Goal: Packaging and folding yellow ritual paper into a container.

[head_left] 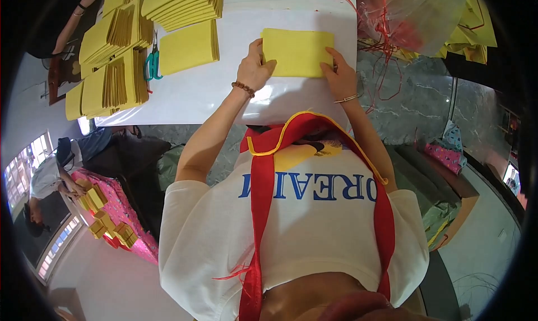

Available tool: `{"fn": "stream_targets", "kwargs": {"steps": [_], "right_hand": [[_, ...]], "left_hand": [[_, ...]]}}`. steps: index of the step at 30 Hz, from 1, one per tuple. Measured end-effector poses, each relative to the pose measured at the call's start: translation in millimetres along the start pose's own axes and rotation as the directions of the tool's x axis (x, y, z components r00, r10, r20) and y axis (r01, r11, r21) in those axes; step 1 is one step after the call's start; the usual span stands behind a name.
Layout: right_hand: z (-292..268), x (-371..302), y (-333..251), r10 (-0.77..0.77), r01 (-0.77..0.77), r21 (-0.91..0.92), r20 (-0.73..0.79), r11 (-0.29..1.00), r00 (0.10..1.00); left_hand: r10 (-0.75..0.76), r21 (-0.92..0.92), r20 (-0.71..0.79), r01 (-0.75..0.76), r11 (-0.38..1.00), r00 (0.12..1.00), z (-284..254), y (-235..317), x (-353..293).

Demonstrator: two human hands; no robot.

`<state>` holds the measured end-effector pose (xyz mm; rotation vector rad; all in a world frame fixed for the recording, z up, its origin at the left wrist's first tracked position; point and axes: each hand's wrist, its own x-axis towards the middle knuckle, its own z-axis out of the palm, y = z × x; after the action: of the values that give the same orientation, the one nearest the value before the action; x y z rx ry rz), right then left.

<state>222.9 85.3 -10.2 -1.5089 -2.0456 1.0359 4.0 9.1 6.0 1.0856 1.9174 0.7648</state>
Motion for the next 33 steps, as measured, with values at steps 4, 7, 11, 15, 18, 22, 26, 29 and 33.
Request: {"fn": "stream_targets", "kwargs": {"steps": [4, 7, 11, 15, 18, 22, 26, 29, 33], "right_hand": [[2, 4, 1, 0.009, -0.008, -0.033, 0.014, 0.999, 1.0], [-1, 5, -7, 0.074, -0.07, -0.058, 0.062, 0.996, 0.995], [-2, 6, -6, 0.077, -0.073, -0.078, 0.052, 0.994, 0.996], [-4, 6, -10, 0.083, -0.077, -0.086, 0.068, 0.993, 0.994], [-4, 6, -12, 0.074, -0.069, -0.077, 0.07, 0.995, 0.995], [-3, 6, -13, 0.045, -0.041, -0.069, 0.057, 0.997, 0.997], [-3, 7, -12, 0.044, -0.041, -0.05, 0.055, 0.998, 0.998], [-6, 0, -16, 0.118, -0.118, -0.008, 0.123, 0.993, 0.985], [0, -26, -11, -0.407, 0.336, -0.535, -0.015, 0.775, 0.914]], "left_hand": [[0.007, 0.055, 0.004, -0.007, 0.998, 1.0, -2, 2, 1], [-0.009, 0.034, 0.009, 0.009, 0.999, 1.0, -3, 3, -1], [-0.001, 0.203, -0.068, 0.014, 0.979, 0.998, -5, 18, -7], [0.58, 0.667, -0.109, -0.373, 0.645, 0.808, 8, 25, -2], [0.712, 0.668, 0.028, -0.543, 0.508, 0.701, 29, 35, 4], [0.689, 0.67, 0.131, -0.575, 0.469, 0.713, 50, 18, 7], [0.654, 0.694, 0.143, -0.546, 0.469, 0.743, 56, 13, 7], [0.634, 0.7, 0.147, -0.532, 0.476, 0.76, 56, 14, 7], [0.617, 0.705, 0.156, -0.525, 0.478, 0.771, 58, 15, 8]]}}
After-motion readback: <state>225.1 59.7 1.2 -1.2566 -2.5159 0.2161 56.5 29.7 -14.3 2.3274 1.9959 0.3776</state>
